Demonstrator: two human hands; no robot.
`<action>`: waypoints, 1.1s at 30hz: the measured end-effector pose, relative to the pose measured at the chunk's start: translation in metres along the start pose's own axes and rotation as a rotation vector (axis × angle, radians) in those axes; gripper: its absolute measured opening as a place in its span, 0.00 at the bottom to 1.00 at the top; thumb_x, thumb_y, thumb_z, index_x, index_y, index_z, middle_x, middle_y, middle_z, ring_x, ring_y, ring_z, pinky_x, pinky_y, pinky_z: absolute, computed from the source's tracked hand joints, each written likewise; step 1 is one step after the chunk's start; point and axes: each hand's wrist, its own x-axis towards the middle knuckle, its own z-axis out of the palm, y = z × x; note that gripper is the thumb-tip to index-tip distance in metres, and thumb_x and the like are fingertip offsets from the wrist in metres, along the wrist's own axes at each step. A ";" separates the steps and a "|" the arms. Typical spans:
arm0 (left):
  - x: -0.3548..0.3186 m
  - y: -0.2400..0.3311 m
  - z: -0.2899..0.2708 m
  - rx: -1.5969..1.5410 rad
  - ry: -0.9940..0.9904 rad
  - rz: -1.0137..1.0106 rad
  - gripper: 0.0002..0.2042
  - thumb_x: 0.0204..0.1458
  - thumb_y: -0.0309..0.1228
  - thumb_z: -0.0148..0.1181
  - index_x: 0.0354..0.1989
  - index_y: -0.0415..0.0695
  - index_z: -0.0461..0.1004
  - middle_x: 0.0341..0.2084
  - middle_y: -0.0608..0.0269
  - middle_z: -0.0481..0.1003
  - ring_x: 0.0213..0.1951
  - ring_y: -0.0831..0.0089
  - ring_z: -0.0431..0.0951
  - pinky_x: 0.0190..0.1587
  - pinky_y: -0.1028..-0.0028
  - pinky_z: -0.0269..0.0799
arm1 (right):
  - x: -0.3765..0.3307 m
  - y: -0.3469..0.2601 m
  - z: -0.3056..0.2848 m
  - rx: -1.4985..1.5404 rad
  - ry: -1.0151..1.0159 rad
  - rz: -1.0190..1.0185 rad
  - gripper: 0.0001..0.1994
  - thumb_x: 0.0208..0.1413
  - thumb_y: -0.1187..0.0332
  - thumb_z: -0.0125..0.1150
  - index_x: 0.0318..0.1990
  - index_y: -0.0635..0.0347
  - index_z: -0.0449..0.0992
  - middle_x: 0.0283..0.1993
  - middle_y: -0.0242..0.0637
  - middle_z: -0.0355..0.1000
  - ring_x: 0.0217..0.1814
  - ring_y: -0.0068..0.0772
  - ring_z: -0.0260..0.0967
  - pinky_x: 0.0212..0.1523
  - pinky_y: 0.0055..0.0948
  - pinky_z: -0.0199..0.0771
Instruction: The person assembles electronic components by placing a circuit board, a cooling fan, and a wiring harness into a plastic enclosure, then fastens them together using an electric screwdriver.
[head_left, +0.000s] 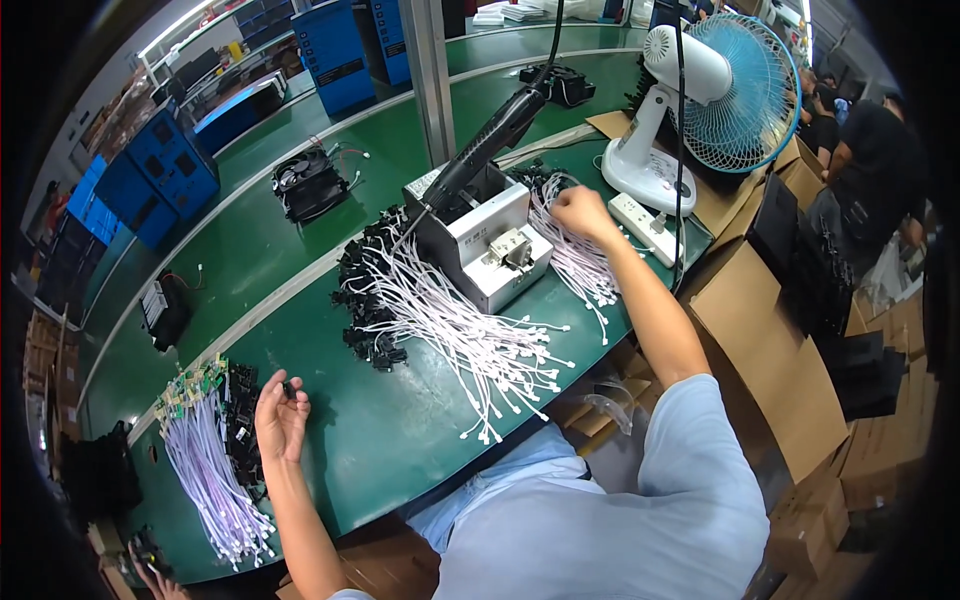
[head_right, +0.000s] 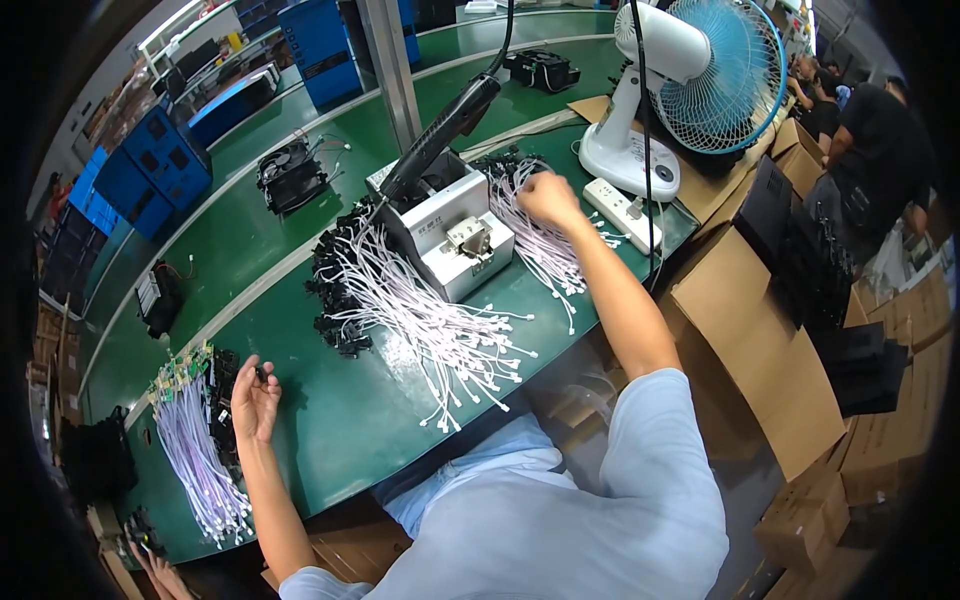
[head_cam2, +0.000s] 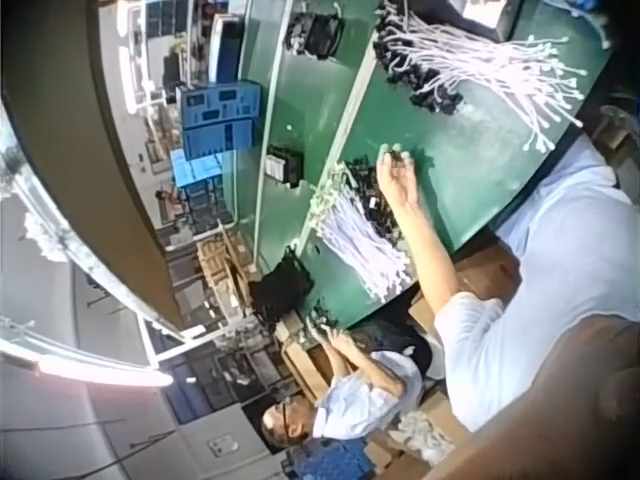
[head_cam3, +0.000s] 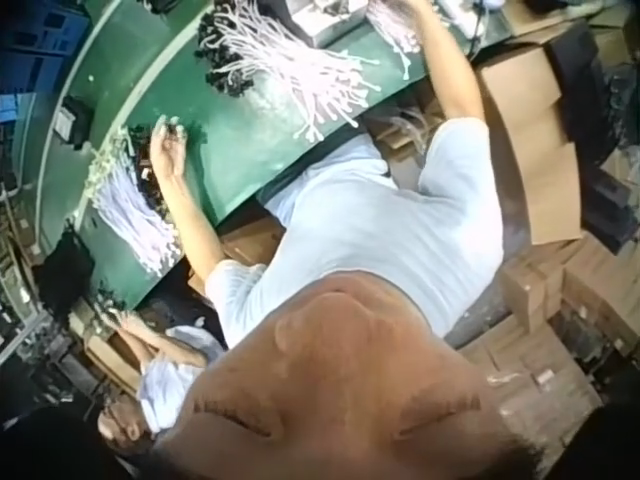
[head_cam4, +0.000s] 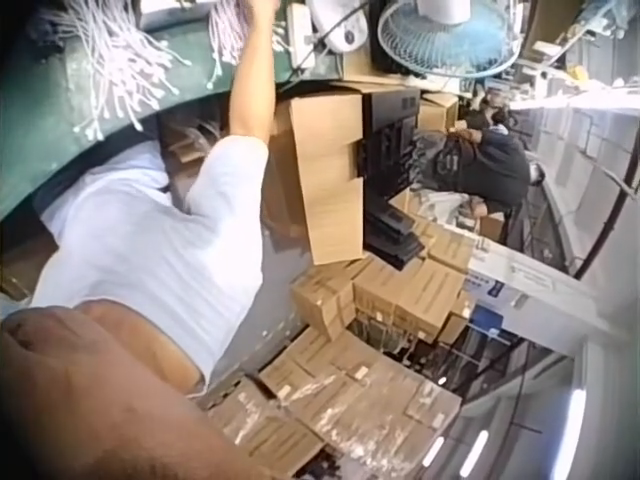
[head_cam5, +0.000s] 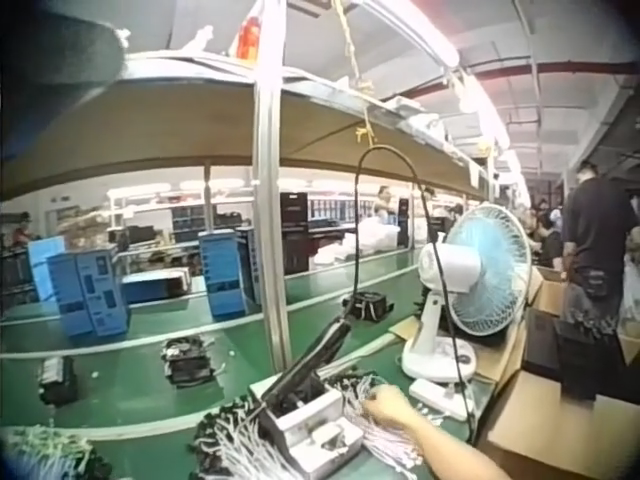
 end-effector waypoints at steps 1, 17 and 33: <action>-0.001 -0.003 0.002 -0.003 0.036 -0.022 0.14 0.56 0.27 0.56 0.50 0.40 0.70 0.38 0.53 0.75 0.31 0.68 0.76 0.32 0.75 0.73 | 0.006 0.005 -0.011 -0.069 0.069 -0.063 0.13 0.42 0.62 0.61 0.31 0.62 0.81 0.29 0.46 0.77 0.31 0.45 0.75 0.38 0.39 0.75; -0.022 -0.021 0.060 0.036 0.050 -0.041 0.17 0.58 0.27 0.56 0.54 0.35 0.67 0.45 0.52 0.75 0.40 0.67 0.79 0.39 0.75 0.78 | -0.031 -0.032 -0.067 0.285 0.557 -0.449 0.05 0.54 0.70 0.62 0.33 0.62 0.78 0.27 0.35 0.73 0.25 0.26 0.70 0.26 0.27 0.69; -0.095 -0.091 0.139 0.340 0.046 0.238 0.10 0.58 0.25 0.54 0.47 0.38 0.66 0.44 0.57 0.74 0.40 0.78 0.74 0.39 0.78 0.73 | -0.259 -0.201 0.064 1.146 -0.403 -0.521 0.06 0.50 0.75 0.65 0.36 0.62 0.79 0.26 0.34 0.72 0.25 0.22 0.67 0.26 0.23 0.66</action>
